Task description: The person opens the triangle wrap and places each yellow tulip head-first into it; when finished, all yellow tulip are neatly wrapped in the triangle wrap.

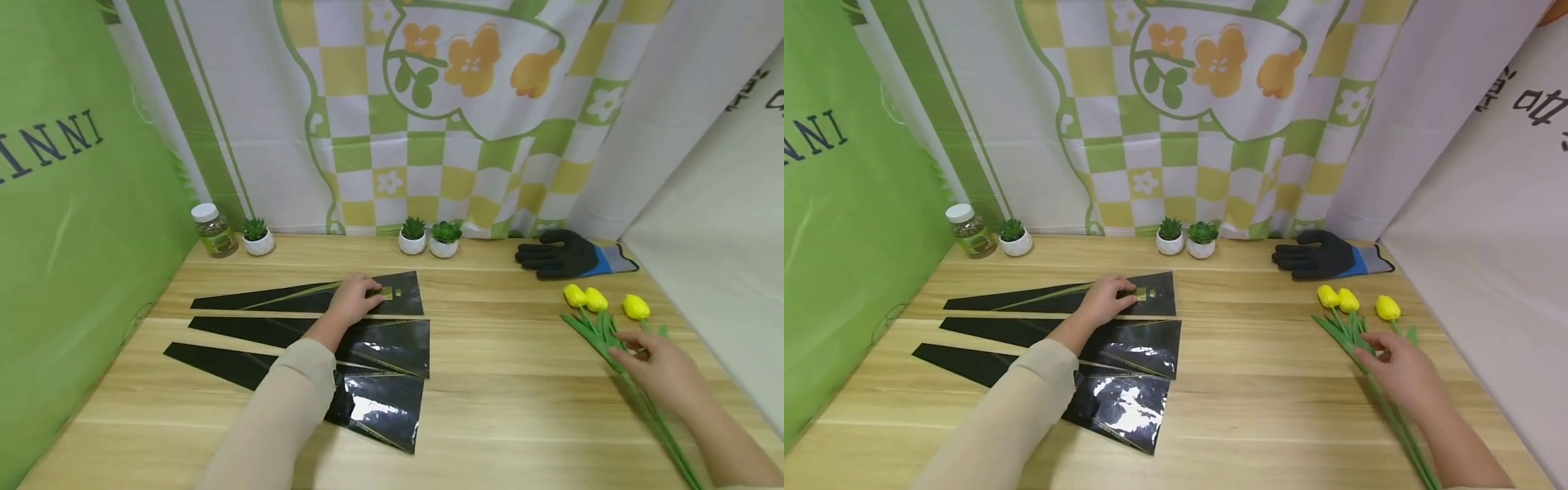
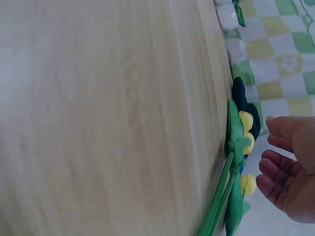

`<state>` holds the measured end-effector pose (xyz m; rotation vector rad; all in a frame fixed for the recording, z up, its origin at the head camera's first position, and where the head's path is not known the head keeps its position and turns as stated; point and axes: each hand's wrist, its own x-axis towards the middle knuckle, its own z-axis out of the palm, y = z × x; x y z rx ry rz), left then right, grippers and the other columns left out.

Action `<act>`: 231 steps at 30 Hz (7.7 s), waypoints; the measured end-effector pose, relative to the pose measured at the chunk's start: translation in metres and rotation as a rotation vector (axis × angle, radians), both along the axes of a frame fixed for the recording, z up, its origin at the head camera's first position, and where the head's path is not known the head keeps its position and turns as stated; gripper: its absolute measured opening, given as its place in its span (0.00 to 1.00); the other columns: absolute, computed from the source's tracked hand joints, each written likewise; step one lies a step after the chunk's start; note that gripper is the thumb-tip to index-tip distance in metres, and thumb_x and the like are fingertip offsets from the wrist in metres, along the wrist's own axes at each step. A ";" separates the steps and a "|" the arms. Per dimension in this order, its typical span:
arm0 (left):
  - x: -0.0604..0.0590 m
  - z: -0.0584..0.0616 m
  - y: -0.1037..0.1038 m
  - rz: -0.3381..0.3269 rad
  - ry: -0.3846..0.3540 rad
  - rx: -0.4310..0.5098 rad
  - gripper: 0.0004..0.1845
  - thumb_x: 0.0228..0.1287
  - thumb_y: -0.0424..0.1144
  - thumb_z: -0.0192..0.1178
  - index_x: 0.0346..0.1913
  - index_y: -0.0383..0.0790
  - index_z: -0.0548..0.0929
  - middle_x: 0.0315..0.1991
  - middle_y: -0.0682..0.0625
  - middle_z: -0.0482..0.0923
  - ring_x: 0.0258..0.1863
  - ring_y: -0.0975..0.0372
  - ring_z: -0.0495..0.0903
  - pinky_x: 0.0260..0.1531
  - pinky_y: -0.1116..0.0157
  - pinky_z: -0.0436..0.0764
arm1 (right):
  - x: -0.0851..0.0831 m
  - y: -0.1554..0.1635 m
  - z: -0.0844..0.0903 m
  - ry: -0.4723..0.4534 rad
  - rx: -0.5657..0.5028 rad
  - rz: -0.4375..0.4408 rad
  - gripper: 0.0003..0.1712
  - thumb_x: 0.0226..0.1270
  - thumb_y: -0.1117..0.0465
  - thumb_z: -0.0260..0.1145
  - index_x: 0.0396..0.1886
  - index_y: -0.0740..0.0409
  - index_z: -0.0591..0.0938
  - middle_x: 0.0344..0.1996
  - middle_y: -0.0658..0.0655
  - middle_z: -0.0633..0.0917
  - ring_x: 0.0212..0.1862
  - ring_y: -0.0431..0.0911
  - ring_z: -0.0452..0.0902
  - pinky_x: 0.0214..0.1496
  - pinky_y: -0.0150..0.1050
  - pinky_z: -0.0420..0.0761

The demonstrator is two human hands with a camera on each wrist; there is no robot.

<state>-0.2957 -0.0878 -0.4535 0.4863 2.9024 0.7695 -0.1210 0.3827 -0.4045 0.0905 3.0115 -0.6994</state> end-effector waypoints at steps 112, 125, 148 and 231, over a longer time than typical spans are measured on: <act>0.011 -0.008 0.004 0.077 0.161 0.221 0.09 0.66 0.40 0.64 0.44 0.41 0.90 0.45 0.46 0.85 0.49 0.51 0.81 0.56 0.54 0.79 | -0.142 -0.264 -0.039 -0.102 -1.438 -0.434 0.15 0.74 0.68 0.55 0.56 0.68 0.68 0.30 0.52 0.81 0.30 0.36 0.81 0.37 0.26 0.84; 0.010 -0.007 0.004 0.056 0.192 0.172 0.09 0.66 0.42 0.64 0.43 0.42 0.90 0.44 0.46 0.85 0.49 0.52 0.81 0.56 0.54 0.78 | -0.133 -0.245 -0.036 -0.342 -1.444 -0.368 0.31 0.78 0.68 0.46 0.76 0.67 0.52 0.45 0.57 0.81 0.35 0.36 0.82 0.46 0.26 0.84; 0.010 -0.009 0.005 0.072 0.151 0.150 0.10 0.66 0.42 0.63 0.45 0.44 0.89 0.45 0.47 0.85 0.50 0.52 0.81 0.56 0.54 0.78 | -0.138 -0.189 -0.018 0.080 -0.067 0.116 0.22 0.73 0.56 0.60 0.61 0.61 0.78 0.62 0.69 0.76 0.65 0.65 0.67 0.68 0.61 0.67; 0.013 0.000 0.005 0.044 0.151 0.146 0.11 0.67 0.43 0.63 0.46 0.45 0.89 0.50 0.47 0.85 0.54 0.52 0.80 0.59 0.53 0.77 | -0.142 -0.163 -0.034 -0.023 -0.395 0.158 0.27 0.72 0.55 0.62 0.65 0.63 0.75 0.56 0.68 0.80 0.58 0.58 0.74 0.63 0.54 0.74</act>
